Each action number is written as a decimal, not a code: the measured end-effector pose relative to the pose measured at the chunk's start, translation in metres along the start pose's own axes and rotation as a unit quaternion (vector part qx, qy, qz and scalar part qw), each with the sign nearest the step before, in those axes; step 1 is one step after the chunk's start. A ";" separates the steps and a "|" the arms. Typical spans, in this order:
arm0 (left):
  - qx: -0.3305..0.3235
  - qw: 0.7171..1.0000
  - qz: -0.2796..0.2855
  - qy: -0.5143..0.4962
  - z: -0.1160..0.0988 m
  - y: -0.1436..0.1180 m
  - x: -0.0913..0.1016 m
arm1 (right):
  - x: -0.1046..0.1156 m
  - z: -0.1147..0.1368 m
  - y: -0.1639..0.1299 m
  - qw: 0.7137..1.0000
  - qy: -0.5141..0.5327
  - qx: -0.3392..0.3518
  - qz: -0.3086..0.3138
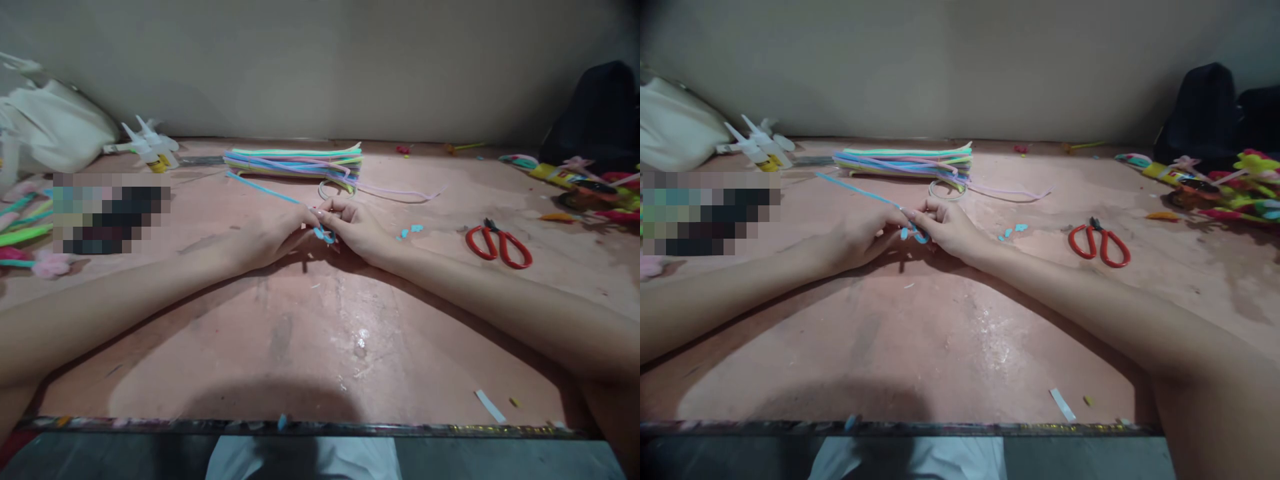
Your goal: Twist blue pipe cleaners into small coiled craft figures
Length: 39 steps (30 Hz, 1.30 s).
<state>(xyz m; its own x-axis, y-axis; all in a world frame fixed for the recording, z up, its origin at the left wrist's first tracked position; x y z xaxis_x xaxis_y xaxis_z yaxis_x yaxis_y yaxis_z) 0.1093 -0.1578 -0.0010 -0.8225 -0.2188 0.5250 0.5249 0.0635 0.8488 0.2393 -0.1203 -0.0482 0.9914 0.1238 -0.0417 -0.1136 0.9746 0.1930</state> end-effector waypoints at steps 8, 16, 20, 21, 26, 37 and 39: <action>-0.108 0.951 0.037 0.286 0.001 0.011 0.003 | 0.001 0.024 -0.003 0.983 -0.156 0.099 0.002; -0.082 0.970 0.130 0.186 0.005 0.007 -0.005 | -0.013 0.002 -0.015 0.978 0.103 -0.129 0.127; -0.054 0.973 0.126 0.188 0.014 0.006 -0.002 | -0.021 -0.001 -0.024 0.960 0.144 -0.179 0.163; -0.048 0.976 0.120 0.178 0.017 0.005 -0.001 | -0.022 0.000 -0.025 0.962 0.133 -0.178 0.160; -0.084 0.972 0.096 0.196 0.018 0.003 -0.001 | -0.017 0.004 -0.021 0.983 0.034 -0.146 0.105; -0.160 0.945 0.125 0.256 0.004 0.005 -0.009 | -0.010 0.010 -0.008 0.979 -0.165 0.011 0.119; -0.173 0.944 0.115 0.256 0.002 0.004 -0.009 | -0.013 0.009 -0.009 0.977 -0.154 0.000 0.145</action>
<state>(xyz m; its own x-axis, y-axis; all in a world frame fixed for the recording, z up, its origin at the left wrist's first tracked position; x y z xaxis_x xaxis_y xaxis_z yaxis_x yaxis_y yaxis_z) 0.1181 -0.1537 -0.0018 -0.5108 -0.6854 0.5189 0.7895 -0.1351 0.5987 0.2282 -0.1325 -0.0403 0.8898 0.3327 0.3123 -0.3929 0.9067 0.1534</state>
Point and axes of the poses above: each hand's wrist, its own y-axis towards the middle knuckle, its own x-axis out of the back of the hand, z = x × y, the point moved 8 cm from there along y, towards the middle knuckle, and after that the axes turned 15 degrees about -z, right-handed, at the moved point
